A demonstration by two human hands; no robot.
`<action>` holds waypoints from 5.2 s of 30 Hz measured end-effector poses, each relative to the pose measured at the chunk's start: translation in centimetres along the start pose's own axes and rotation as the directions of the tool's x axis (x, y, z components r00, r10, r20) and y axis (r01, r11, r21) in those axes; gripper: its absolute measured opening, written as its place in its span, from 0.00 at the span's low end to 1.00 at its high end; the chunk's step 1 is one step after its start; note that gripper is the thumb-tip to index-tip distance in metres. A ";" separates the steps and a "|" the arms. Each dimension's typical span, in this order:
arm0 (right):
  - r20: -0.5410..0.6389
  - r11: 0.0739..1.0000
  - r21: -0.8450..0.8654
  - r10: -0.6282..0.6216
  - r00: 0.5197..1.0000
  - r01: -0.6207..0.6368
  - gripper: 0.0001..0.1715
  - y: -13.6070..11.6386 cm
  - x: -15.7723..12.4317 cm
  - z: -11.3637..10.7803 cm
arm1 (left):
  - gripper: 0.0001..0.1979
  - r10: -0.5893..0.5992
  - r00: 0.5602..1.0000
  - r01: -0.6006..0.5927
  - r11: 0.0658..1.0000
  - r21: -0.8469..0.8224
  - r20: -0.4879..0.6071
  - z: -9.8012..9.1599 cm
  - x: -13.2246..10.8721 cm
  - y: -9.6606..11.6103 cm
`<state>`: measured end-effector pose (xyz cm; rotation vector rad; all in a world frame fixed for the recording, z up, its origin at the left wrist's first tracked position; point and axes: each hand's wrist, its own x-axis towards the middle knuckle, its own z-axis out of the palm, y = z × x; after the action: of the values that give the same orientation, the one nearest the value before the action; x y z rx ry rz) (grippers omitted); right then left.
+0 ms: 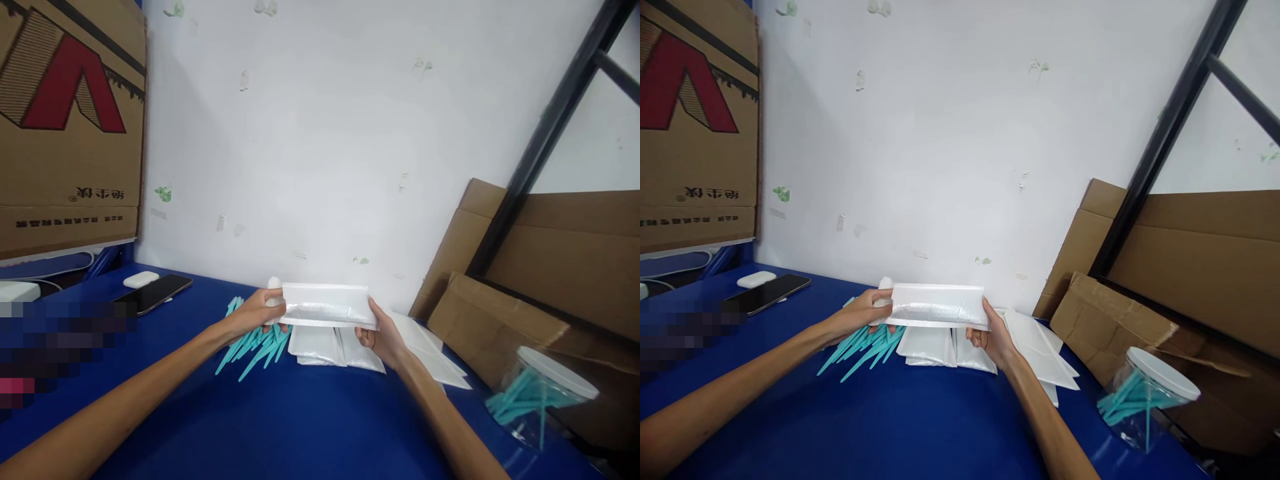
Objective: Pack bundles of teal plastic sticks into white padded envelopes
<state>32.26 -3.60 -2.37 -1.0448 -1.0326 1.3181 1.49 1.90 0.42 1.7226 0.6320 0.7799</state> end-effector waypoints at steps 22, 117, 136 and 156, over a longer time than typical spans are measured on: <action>-0.037 0.978 -0.116 -0.178 0.983 0.173 0.30 0.6 -0.3 1.2 | 0.11 -0.008 0.997 0.021 0.987 0.162 -0.078 1.9 0.3 -1.0; 0.015 0.921 -0.095 -0.378 0.926 0.378 0.23 -0.1 -1.2 2.4 | 0.11 -0.239 0.877 0.316 0.941 -0.126 0.417 1.6 -0.6 0.3; -0.025 0.933 -0.078 -0.355 0.935 0.352 0.21 -0.4 -2.0 2.7 | 0.12 -0.271 0.858 0.333 0.940 -0.070 0.437 1.3 -0.8 -0.5; -0.449 0.827 0.055 -0.480 0.754 0.559 0.09 -1.7 -0.6 -0.3 | 0.22 -0.290 0.933 0.279 0.957 0.080 0.214 -0.3 -0.3 -0.6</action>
<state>32.95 -4.15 -0.78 -0.7649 -0.7725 0.6688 1.06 1.96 -0.17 1.6847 0.7288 0.3632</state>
